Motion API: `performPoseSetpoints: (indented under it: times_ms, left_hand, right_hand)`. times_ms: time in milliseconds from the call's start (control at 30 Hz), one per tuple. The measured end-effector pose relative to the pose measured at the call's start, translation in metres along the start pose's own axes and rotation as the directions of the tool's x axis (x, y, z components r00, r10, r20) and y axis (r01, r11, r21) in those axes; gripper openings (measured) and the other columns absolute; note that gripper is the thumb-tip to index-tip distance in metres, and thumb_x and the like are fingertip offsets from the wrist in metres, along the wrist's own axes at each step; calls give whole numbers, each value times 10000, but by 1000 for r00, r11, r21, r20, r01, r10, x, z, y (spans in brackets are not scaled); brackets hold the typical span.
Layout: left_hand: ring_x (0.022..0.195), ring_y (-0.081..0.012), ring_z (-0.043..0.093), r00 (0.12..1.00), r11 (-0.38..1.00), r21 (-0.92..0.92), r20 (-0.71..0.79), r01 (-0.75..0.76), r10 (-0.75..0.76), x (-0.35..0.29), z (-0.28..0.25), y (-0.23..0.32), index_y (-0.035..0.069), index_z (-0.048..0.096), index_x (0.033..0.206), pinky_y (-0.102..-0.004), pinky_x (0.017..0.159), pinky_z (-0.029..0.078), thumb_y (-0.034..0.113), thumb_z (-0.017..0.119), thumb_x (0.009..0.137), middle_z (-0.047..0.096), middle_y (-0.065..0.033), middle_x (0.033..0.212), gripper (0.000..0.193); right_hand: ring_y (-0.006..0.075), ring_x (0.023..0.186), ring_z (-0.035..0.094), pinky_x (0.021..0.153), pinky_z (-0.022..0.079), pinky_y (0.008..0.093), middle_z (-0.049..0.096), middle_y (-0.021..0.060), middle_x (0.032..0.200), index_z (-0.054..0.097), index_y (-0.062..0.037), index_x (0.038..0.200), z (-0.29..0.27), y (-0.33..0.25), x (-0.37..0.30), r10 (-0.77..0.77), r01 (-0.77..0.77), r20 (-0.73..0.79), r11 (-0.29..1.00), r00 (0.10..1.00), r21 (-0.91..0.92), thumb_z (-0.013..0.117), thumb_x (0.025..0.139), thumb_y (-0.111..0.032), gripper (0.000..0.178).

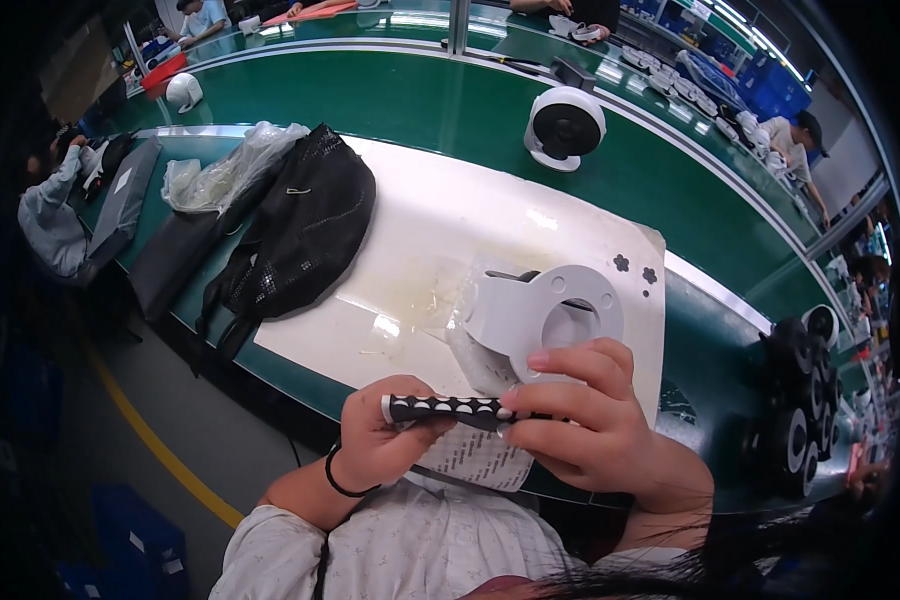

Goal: Assembling white dome security cameras by attaching components and rubber feet.

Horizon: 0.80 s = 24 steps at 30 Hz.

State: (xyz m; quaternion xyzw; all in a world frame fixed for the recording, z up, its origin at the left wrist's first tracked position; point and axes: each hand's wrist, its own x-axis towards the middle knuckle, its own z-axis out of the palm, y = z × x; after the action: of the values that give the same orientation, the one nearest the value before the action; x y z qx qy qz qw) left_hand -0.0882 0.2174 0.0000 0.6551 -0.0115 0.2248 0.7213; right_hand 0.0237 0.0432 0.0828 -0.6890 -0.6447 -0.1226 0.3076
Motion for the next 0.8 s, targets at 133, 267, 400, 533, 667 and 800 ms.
performPoseSetpoints:
  times_ms: [133, 267, 400, 533, 667, 800]
  left_hand:
    - [541, -50, 493, 999, 998, -66, -25, 21, -23, -2, 0, -2, -34, 546, 755, -177, 469, 374, -89, 597, 700, 570, -42, 652, 94]
    - [521, -36, 475, 999, 997, -73, -44, -6, 3, 0, 0, -2, -33, 556, 744, -165, 451, 352, -80, 596, 713, 566, -36, 641, 69]
    - [513, -29, 455, 999, 997, -78, -35, 20, -23, 0, 1, -2, -34, 562, 748, -160, 447, 334, -63, 604, 724, 555, -24, 626, 57]
    - [511, -26, 444, 998, 997, -76, -53, 11, -15, 0, 3, -2, -32, 565, 751, -160, 443, 324, -47, 613, 730, 545, -13, 610, 55]
    - [509, -25, 446, 999, 1000, -5, -39, -6, 6, 1, 0, -4, -28, 569, 745, -167, 441, 326, -38, 622, 726, 546, -13, 604, 57]
    - [502, -60, 473, 996, 988, 131, 35, -84, 80, 5, 2, -2, -10, 566, 709, -192, 443, 336, -37, 656, 684, 544, -32, 589, 98]
  right_hand:
    - [172, 931, 526, 780, 288, 349, 586, -23, 891, 585, -142, 795, -15, -2, 1, 171, -171, 10, 976, 985, 132, 667, 583, -54, 243]
    - [140, 848, 551, 760, 277, 333, 575, -43, 813, 554, -152, 883, -14, -5, -3, 145, -146, 17, 989, 989, 5, 677, 606, -65, 316]
    - [122, 823, 550, 762, 276, 330, 562, -49, 781, 546, -152, 903, -12, -12, -2, 91, -89, 16, 990, 996, -107, 645, 646, -86, 284]
    - [114, 810, 547, 767, 276, 326, 564, -40, 779, 545, -155, 904, -14, -13, -1, 144, -133, 69, 980, 987, -147, 608, 679, -106, 239]
    - [110, 805, 551, 771, 284, 324, 568, -34, 792, 541, -152, 903, -16, -10, -3, 83, -79, 168, 996, 982, -33, 627, 663, -104, 260]
    - [130, 801, 554, 755, 306, 322, 577, -5, 857, 508, -146, 957, -12, -6, -4, 23, -35, 97, 992, 995, 121, 650, 639, -45, 363]
